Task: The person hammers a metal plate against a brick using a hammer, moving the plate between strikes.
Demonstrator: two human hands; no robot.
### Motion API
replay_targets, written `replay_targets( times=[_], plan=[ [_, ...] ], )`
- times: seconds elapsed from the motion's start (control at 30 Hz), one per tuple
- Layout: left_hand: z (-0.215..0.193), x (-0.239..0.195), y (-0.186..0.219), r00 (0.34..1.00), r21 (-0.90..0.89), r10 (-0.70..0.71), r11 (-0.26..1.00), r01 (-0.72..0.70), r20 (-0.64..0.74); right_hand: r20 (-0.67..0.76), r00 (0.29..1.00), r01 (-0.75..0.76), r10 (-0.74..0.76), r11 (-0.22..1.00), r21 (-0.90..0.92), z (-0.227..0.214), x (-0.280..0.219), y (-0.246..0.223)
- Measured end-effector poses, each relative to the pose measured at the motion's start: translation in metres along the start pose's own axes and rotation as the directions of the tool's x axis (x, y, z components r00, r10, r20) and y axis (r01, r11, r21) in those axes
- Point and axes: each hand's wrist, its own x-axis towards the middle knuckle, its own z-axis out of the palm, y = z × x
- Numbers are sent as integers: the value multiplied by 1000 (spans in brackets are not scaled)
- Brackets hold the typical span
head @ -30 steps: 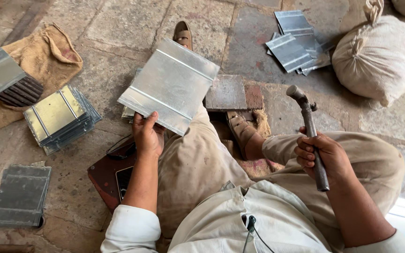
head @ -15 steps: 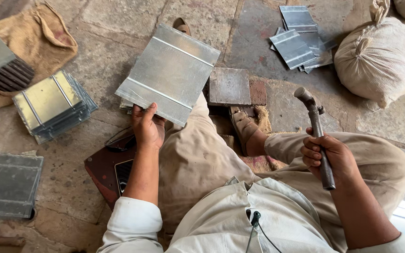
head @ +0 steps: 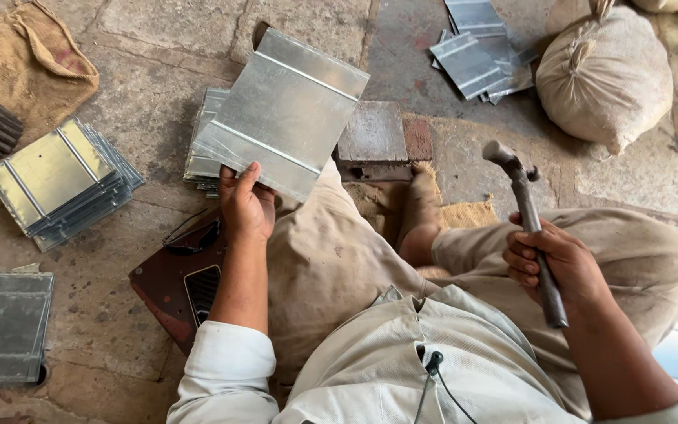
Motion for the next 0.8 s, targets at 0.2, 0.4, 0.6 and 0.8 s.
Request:
replay_targets(
  times=[0.2,0.4,0.6,0.8],
  plan=[
    [-8,-16,21,999,60,44,997,-43,-10,145,985,-106,93,991,81,9,13,13],
    [6,-21,33,996,136,78,988,-70,-50,165,974,-171,156,982,82,-2,30,19],
    [53,-4,33,993,261,97,962,-75,-72,186,965,-223,185,953,207,-38,82,28],
    [85,52,-4,997,371,75,927,-57,-34,104,972,-229,209,938,258,-72,119,52]
  ],
)
